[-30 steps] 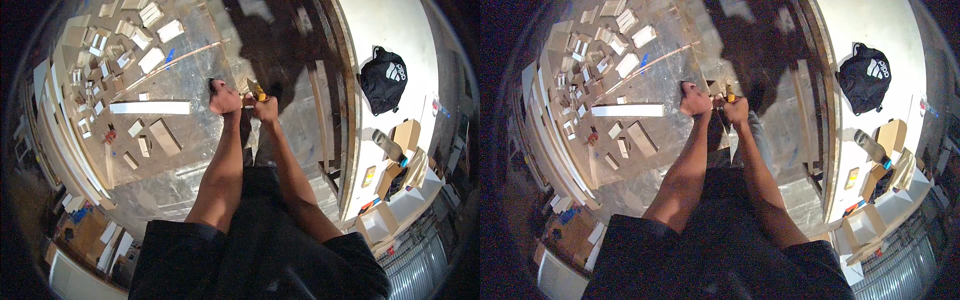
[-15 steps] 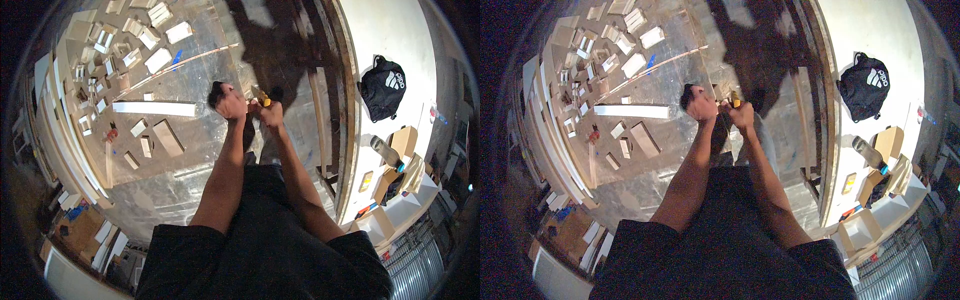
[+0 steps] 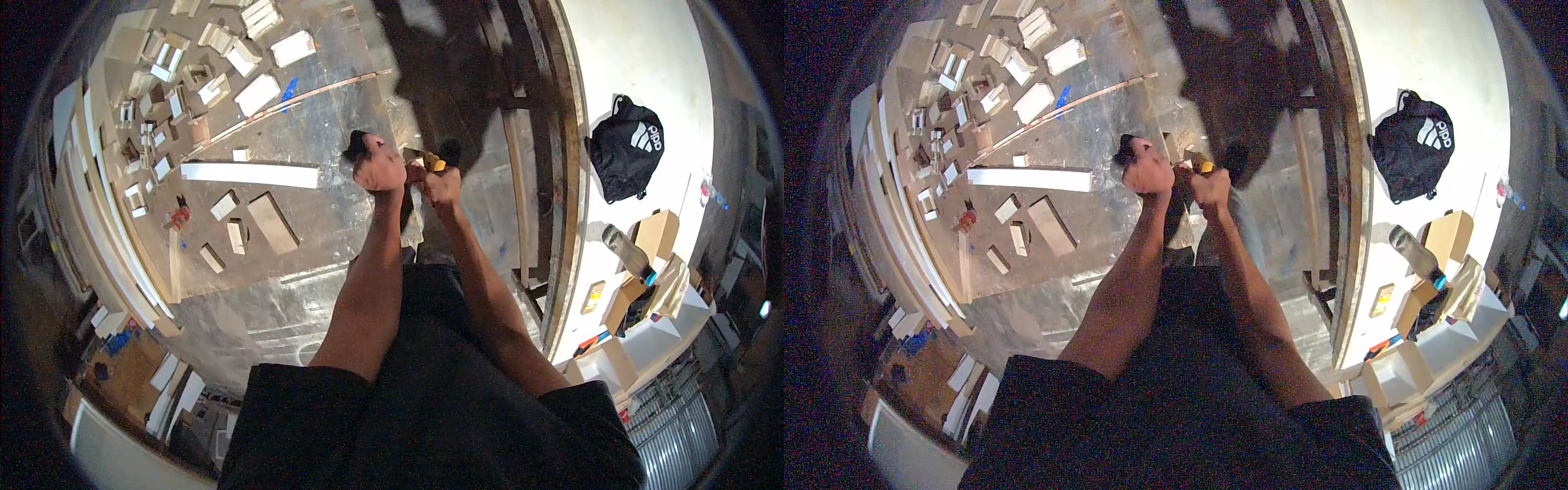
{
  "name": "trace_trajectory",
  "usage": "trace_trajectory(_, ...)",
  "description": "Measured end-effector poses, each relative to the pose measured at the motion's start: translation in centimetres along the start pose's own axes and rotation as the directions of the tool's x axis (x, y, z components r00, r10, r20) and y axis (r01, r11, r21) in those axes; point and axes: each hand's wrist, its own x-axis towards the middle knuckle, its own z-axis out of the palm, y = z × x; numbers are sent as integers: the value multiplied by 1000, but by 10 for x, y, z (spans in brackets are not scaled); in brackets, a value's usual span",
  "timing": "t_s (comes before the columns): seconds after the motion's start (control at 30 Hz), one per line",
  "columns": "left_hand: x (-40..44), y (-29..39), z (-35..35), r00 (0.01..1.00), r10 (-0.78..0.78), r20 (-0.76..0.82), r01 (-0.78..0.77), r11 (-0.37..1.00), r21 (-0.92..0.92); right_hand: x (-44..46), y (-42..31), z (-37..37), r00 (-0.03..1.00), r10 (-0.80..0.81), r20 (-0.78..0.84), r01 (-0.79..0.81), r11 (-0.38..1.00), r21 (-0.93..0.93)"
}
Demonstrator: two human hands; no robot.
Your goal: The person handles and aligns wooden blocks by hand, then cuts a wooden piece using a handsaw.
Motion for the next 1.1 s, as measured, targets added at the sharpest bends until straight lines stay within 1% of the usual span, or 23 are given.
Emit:
trace_trajectory(0.1,-1,1,2,1000,-25,-13,24,999,-33,30,63,5,999,36,-14,-36,999,-1)
trace_trajectory(0.13,-3,1,4,1000,-20,-14,19,999,-35,22,46,0,999,34,-17,-34,999,3)
trace_trajectory(0.2,-3,-3,8,999,-33,-15,33,999,14,0,8,-9,993,-115,-19,109,971,-211)
trace_trajectory(0.23,-3,-4,9,999,-9,-51,9,1000,-5,-9,-3,-15,978,-199,-63,175,944,-278)
trace_trajectory(0.27,-2,-4,8,999,-9,-52,8,1000,-3,-17,-8,-27,978,-200,-61,176,945,-277)
trace_trajectory(0.33,-3,-3,7,997,-10,-71,7,999,-37,-38,-15,-54,959,-278,-50,264,947,-185)
trace_trajectory(0.37,-4,-6,8,998,-10,-70,7,999,-37,-57,-35,-63,977,-201,-73,184,964,-192)
trace_trajectory(0.4,-3,-9,11,1000,-25,-13,25,1000,10,-76,-55,-72,987,-126,-98,105,975,-197)
trace_trajectory(0.43,-3,-11,13,998,-41,44,39,998,57,-93,-63,-76,987,-128,-101,106,974,-198)
trace_trajectory(0.47,-3,-11,14,998,-42,43,39,998,55,-108,-68,-80,984,-155,-89,147,985,-92)
trace_trajectory(0.5,-4,-10,15,992,-99,80,92,992,82,-123,-74,-83,980,-183,-77,185,983,15)
trace_trajectory(0.53,-4,-10,15,981,-156,112,144,983,111,-138,-86,-83,980,-185,-73,187,982,15)
trace_trajectory(0.57,-3,-9,13,982,-158,106,146,983,111,-152,-101,-80,995,-100,-25,103,987,126)
trace_trajectory(0.6,-3,-9,11,997,-68,23,68,998,-2,-162,-107,-75,999,-18,33,10,973,229)
trace_trajectory(0.63,-3,-10,8,998,15,-67,-22,994,-108,-163,-96,-66,996,-88,34,77,964,255)
trace_trajectory(0.67,-3,-10,6,998,14,-68,-21,994,-106,-164,-94,-60,995,-88,36,76,964,256)
trace_trajectory(0.73,-3,-12,7,1000,-13,24,17,986,-168,-164,-91,-52,992,-92,86,69,968,243)
trace_trajectory(0.77,-2,-12,8,1000,-12,23,16,986,-169,-165,-86,-51,992,-38,122,2,959,282)
trace_trajectory(0.8,-1,-11,10,997,-49,61,55,994,-91,-164,-84,-50,992,-38,120,3,960,281)
trace_trajectory(0.87,-3,-11,13,982,-134,131,126,990,70,-165,-79,-49,989,-99,112,78,981,177)
trace_trajectory(0.9,-6,-15,14,981,-136,135,128,989,70,-168,-81,-50,989,-96,111,76,982,174)
trace_trajectory(0.97,-5,-18,19,1000,-12,-1,12,1000,-18,-171,-87,-54,987,-34,158,17,994,112)
trace_trajectory(1.1,0,-19,21,995,28,-91,-36,995,-93,-159,-98,-46,982,-102,156,102,995,10)
